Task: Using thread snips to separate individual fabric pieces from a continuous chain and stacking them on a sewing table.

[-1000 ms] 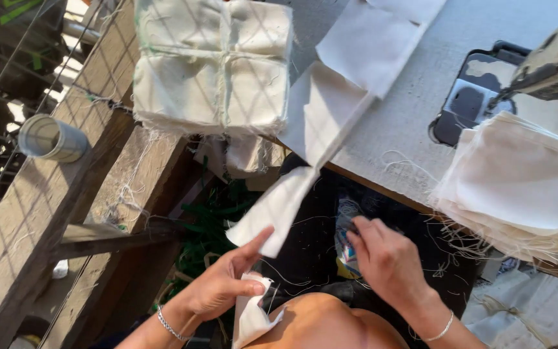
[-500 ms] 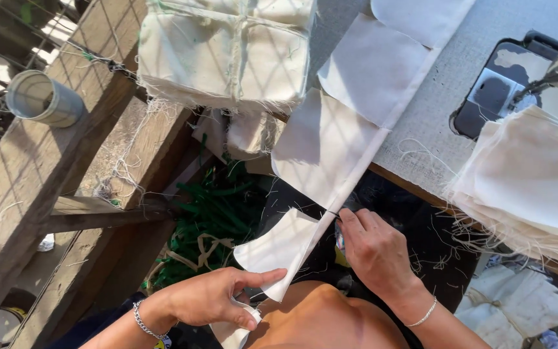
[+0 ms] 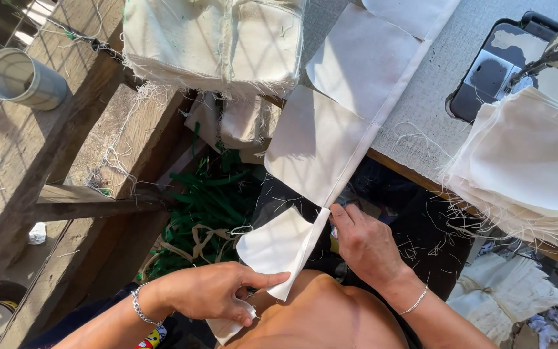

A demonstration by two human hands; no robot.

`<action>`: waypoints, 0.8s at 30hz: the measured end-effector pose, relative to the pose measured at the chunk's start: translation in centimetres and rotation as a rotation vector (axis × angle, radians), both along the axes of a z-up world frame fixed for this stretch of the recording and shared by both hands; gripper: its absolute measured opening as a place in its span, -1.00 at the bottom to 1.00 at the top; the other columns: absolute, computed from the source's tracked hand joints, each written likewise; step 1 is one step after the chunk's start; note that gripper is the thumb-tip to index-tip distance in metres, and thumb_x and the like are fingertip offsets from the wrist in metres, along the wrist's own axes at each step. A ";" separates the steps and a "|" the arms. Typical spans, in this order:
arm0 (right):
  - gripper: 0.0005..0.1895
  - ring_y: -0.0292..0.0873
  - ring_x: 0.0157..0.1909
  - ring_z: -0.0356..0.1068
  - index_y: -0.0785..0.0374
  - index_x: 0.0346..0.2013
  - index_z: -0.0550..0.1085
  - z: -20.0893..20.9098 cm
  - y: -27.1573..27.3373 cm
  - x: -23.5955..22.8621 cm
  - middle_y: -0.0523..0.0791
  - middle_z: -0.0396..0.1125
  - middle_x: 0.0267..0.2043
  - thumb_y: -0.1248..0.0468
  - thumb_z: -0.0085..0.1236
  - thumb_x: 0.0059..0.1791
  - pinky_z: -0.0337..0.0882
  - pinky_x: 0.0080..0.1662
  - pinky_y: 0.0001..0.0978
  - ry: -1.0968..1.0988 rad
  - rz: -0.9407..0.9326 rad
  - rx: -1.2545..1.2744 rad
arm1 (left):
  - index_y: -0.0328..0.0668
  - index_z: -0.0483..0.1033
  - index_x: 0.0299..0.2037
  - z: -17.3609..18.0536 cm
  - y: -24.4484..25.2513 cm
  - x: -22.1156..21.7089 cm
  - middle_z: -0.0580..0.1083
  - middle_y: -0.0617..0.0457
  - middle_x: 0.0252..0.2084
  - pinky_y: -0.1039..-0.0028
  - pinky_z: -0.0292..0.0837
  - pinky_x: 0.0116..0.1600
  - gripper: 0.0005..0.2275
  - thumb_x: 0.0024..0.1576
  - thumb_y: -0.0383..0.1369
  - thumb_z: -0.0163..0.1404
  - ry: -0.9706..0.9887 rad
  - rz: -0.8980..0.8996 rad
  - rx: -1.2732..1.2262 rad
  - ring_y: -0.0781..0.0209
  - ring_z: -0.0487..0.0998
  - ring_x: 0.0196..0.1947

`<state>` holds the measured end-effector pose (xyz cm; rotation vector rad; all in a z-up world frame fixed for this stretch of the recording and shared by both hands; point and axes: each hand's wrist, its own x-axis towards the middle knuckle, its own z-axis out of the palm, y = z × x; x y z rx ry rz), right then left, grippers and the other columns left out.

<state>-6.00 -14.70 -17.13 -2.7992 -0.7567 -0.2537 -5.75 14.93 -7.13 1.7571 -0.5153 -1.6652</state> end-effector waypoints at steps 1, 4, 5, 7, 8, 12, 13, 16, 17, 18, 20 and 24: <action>-0.78 -0.08 -0.51 0.34 0.21 0.01 0.42 -0.4 -0.2 -0.2 -0.15 0.25 -0.41 0.29 0.07 0.08 0.33 -0.58 -0.19 0.014 -0.015 0.012 | 0.33 0.01 0.57 0.2 0.0 0.1 0.34 0.13 -0.16 0.46 0.25 -0.08 -0.22 0.11 -0.29 0.11 -0.006 -0.025 0.024 0.19 0.32 -0.23; -0.78 -0.10 -0.48 0.32 0.19 0.02 0.45 0.1 0.1 -0.7 -0.16 0.20 -0.43 0.27 0.10 0.08 0.33 -0.54 -0.22 -0.054 -0.014 0.014 | 0.26 0.08 0.56 -0.1 -0.1 -0.5 0.18 0.20 -0.41 0.49 0.14 -0.23 -0.23 0.08 -0.35 0.12 0.007 0.008 -0.031 0.26 0.21 -0.39; -0.78 -0.10 -0.48 0.32 0.19 0.02 0.45 0.2 0.3 -0.7 -0.16 0.20 -0.43 0.27 0.10 0.08 0.33 -0.54 -0.22 -0.053 -0.013 0.016 | 0.26 0.08 0.56 -0.1 -0.1 -0.6 0.18 0.20 -0.41 0.49 0.14 -0.23 -0.23 0.08 -0.35 0.12 0.008 0.010 -0.029 0.26 0.21 -0.39; -0.78 -0.15 -0.44 0.33 0.24 -0.01 0.45 0.5 0.4 -0.6 -0.16 0.24 -0.41 0.29 0.16 0.06 0.37 -0.46 -0.31 -0.090 0.008 0.024 | 0.30 0.12 0.55 -0.3 -0.4 -0.8 0.18 0.19 -0.47 0.47 0.12 -0.28 -0.24 0.07 -0.36 0.10 0.005 -0.006 -0.007 0.28 0.23 -0.42; -0.78 -0.15 -0.44 0.33 0.24 -0.01 0.45 0.2 0.4 -0.7 -0.16 0.24 -0.41 0.29 0.16 0.06 0.37 -0.46 -0.31 -0.092 0.008 0.024 | 0.30 0.12 0.55 -0.3 -0.5 -0.8 0.18 0.19 -0.47 0.47 0.12 -0.28 -0.24 0.07 -0.36 0.10 0.004 -0.005 -0.006 0.28 0.23 -0.42; -0.78 -0.07 -0.48 0.33 0.26 -0.02 0.43 -0.8 0.3 -1.1 -0.13 0.24 -0.40 0.40 0.06 0.03 0.34 -0.54 -0.20 -0.024 0.033 0.051 | 0.33 0.11 0.55 0.1 -0.5 -1.0 0.15 0.18 -0.46 0.46 0.12 -0.27 -0.24 0.08 -0.34 0.11 -0.013 -0.026 -0.019 0.24 0.20 -0.42; -0.78 -0.01 -0.50 0.33 0.26 -0.01 0.43 -1.1 0.3 -1.3 -0.11 0.25 -0.41 0.39 0.06 0.03 0.32 -0.53 -0.14 0.009 0.029 0.097 | 0.35 0.12 0.54 0.2 -0.6 -1.1 0.11 0.20 -0.48 0.46 0.09 -0.29 -0.23 0.06 -0.35 0.11 -0.020 -0.022 -0.011 0.25 0.16 -0.44; -0.91 -0.37 -0.35 0.26 0.19 -0.24 0.50 0.9 0.7 -1.8 -0.23 0.37 -0.43 0.27 0.05 0.07 0.32 -0.23 -0.49 0.801 -0.470 0.899 | 0.27 0.05 0.57 1.0 -0.5 -1.2 0.16 0.19 -0.42 0.48 0.12 -0.25 -0.20 0.07 -0.36 0.11 -0.008 0.049 -0.015 0.26 0.19 -0.41; -0.91 -0.37 -0.35 0.26 0.19 -0.24 0.50 0.0 0.6 -2.1 -0.23 0.37 -0.43 0.27 0.05 0.07 0.32 -0.23 -0.49 0.789 -0.465 0.902 | 0.27 0.05 0.57 0.7 -0.4 -1.6 0.16 0.19 -0.42 0.48 0.12 -0.25 -0.20 0.07 -0.36 0.11 -0.020 0.047 -0.015 0.26 0.19 -0.41; -0.61 -0.38 -0.60 0.07 0.31 -0.21 0.50 -0.9 0.5 -2.3 -0.11 0.38 -0.46 0.00 0.05 -0.01 0.11 -0.51 -0.51 1.090 -0.466 1.309 | 0.22 0.08 0.55 0.4 -0.3 -1.8 0.30 0.22 -0.28 0.58 0.22 -0.12 -0.21 0.06 -0.38 0.15 -0.061 0.112 -0.077 0.34 0.31 -0.31; -0.28 -0.39 -0.85 -0.12 0.42 -0.19 0.50 -1.2 0.6 -2.8 0.00 0.39 -0.49 -0.26 0.07 -0.09 -0.09 -0.79 -0.53 1.357 -0.430 1.729 | 0.17 0.11 0.54 0.0 -0.8 -2.2 0.43 0.24 -0.15 0.67 0.31 0.01 -0.21 0.06 -0.40 0.20 -0.121 0.156 -0.146 0.43 0.43 -0.21; -0.71 -0.29 -0.84 -0.03 0.36 -0.36 0.40 3.4 1.5 -1.7 -0.10 0.04 -0.82 0.23 0.33 -0.07 -0.07 -0.74 -0.45 1.150 -0.435 1.650 | 0.10 0.17 0.50 -5.2 -3.0 -1.8 0.27 0.24 0.13 0.59 0.18 0.18 -0.34 0.14 -0.60 -0.04 -0.090 0.296 -0.282 0.58 0.29 0.06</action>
